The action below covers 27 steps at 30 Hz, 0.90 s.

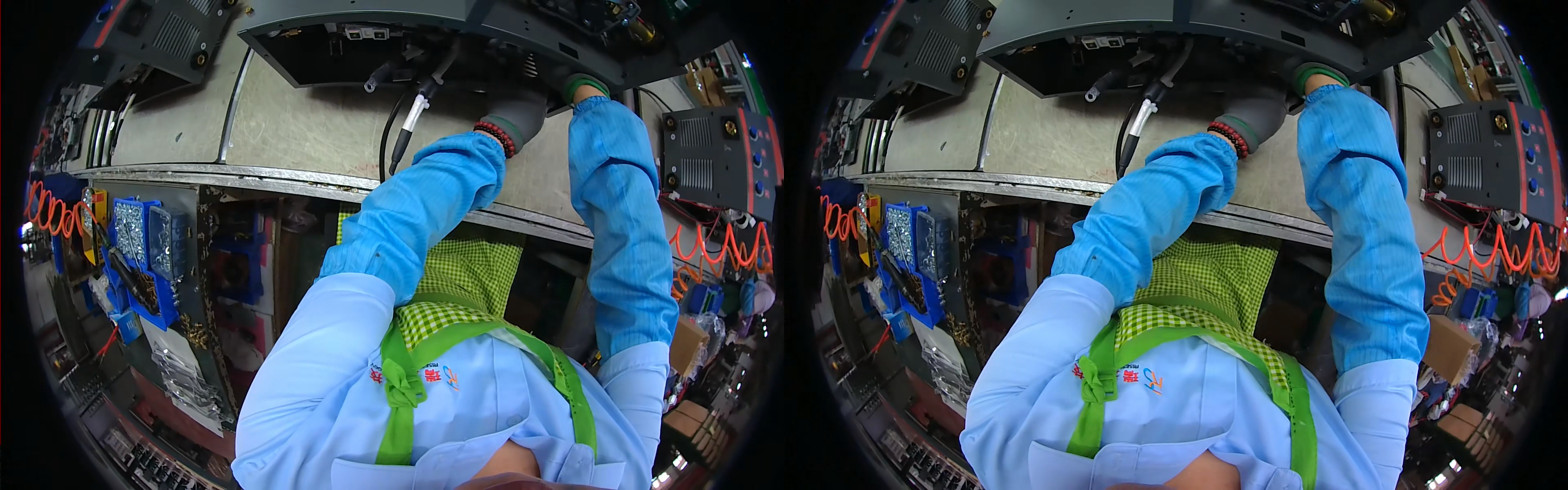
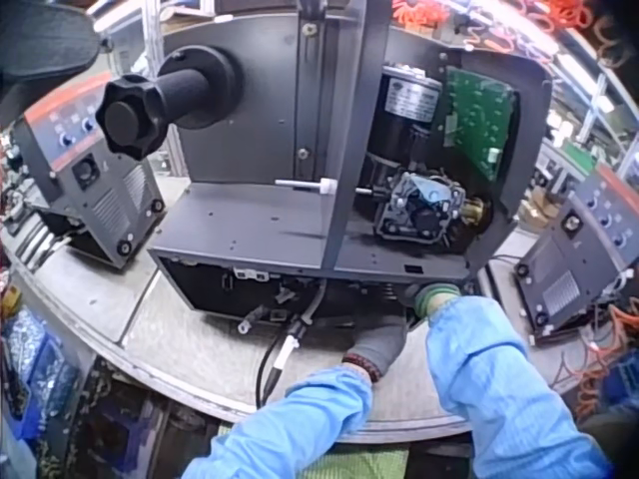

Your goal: The person assembles an electronic device on a workbench, using a pneumatic screwdriver to secure components and a screwdriver to adjust internal parts. They handle various small parts and tools, including pliers and a screwdriver, while working on the device's internal mechanisms.

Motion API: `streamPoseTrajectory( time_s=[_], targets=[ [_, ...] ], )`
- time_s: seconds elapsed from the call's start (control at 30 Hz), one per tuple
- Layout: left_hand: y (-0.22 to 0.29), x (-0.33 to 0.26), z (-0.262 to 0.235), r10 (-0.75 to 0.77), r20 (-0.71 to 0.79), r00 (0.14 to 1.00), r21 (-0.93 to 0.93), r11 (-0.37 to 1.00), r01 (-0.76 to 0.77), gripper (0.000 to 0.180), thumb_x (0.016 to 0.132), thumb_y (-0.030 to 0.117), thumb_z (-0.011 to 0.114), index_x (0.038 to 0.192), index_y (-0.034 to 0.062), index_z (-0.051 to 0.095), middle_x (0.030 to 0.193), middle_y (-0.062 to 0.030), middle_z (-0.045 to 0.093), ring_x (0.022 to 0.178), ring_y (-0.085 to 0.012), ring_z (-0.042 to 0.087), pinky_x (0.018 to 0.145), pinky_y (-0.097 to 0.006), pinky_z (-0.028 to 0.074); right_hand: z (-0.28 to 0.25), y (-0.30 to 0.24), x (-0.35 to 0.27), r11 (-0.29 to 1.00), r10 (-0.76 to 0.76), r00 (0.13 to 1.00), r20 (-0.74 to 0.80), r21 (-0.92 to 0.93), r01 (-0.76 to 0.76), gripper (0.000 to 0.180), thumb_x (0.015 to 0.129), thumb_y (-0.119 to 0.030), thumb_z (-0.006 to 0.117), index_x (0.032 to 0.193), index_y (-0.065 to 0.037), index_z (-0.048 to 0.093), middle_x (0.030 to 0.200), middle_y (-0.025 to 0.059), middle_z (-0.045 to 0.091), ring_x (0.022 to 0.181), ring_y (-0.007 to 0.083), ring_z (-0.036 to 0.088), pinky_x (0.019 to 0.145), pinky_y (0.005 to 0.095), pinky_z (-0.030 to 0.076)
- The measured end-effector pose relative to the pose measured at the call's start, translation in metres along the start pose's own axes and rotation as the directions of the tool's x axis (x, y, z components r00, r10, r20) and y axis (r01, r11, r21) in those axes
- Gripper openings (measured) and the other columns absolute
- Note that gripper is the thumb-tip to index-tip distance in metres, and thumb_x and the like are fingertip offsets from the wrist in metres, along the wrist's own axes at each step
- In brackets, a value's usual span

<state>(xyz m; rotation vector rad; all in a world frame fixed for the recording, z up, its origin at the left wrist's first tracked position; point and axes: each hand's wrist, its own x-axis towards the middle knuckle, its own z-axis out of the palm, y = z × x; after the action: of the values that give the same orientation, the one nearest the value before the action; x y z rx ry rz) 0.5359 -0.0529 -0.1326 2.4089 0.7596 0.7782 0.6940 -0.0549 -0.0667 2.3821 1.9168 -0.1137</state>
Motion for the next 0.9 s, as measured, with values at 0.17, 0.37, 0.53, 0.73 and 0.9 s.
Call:
streamPoseTrajectory(
  time_s=[0.17, 0.37, 0.53, 0.73, 0.9],
  targets=[
    [0.007, 0.007, 0.003, 0.006, 0.15, 0.989, -0.1, 0.995, 0.009, 0.03, 0.09, 0.029, 0.05, 0.096, 0.004, 0.067, 0.094, -0.02, 0.066, 0.083, -0.0365, 0.064, 0.075, -0.045, 0.05, -0.004, 0.005, -0.009, 1.0, 0.022, 1.0, 0.017, -0.004, -0.022, 0.031, 0.085, -0.018, 0.05, 0.108, -0.002, 0.064, 0.106, 0.0219, 0.063, 0.096, 0.0323, 0.061, 0.087, 0.0387, 0.047],
    [0.002, 0.019, 0.017, 0.004, 0.173, 0.985, -0.204, 0.979, 0.032, 0.036, 0.092, 0.033, 0.048, 0.103, 0.0031, 0.065, 0.098, -0.0226, 0.065, 0.089, -0.0388, 0.062, 0.079, -0.046, 0.049, -0.005, 0.005, -0.015, 1.0, 0.019, 0.999, 0.029, -0.005, -0.019, 0.031, 0.085, -0.018, 0.05, 0.107, -0.002, 0.064, 0.105, 0.0217, 0.063, 0.095, 0.0321, 0.062, 0.086, 0.0386, 0.048],
    [-0.001, 0.008, -0.005, -0.059, 0.192, 0.98, -0.154, 0.984, 0.09, 0.036, 0.091, 0.033, 0.05, 0.105, 0.003, 0.064, 0.098, -0.0227, 0.065, 0.088, -0.0397, 0.062, 0.079, -0.047, 0.049, -0.003, 0.003, -0.003, 1.0, -0.017, 0.999, 0.032, -0.007, 0.017, 0.031, 0.085, -0.018, 0.05, 0.107, -0.002, 0.064, 0.105, 0.0216, 0.064, 0.094, 0.0318, 0.062, 0.086, 0.0385, 0.048],
    [-0.005, 0.007, 0.013, -0.029, 0.095, 0.995, -0.19, 0.981, 0.047, 0.024, 0.086, 0.02, 0.052, 0.09, 0.0037, 0.069, 0.087, -0.0206, 0.067, 0.079, -0.0359, 0.065, 0.071, -0.045, 0.052, -0.005, 0.003, -0.016, 1.0, -0.005, 1.0, 0.031, -0.023, 0.006, 0.03, 0.086, -0.018, 0.05, 0.107, -0.002, 0.065, 0.104, 0.0215, 0.064, 0.093, 0.0315, 0.062, 0.085, 0.0385, 0.048],
    [0.004, 0.003, 0.016, 0.049, 0.089, 0.995, -0.182, 0.983, -0.032, 0.022, 0.085, 0.018, 0.052, 0.089, 0.0038, 0.068, 0.086, -0.0201, 0.067, 0.079, -0.0356, 0.065, 0.071, -0.045, 0.052, -0.004, 0.009, -0.028, 0.999, 0.029, 0.998, 0.048, -0.025, -0.028, 0.03, 0.086, -0.018, 0.05, 0.106, -0.002, 0.065, 0.103, 0.0214, 0.064, 0.093, 0.0313, 0.063, 0.084, 0.0384, 0.049]
  ],
)
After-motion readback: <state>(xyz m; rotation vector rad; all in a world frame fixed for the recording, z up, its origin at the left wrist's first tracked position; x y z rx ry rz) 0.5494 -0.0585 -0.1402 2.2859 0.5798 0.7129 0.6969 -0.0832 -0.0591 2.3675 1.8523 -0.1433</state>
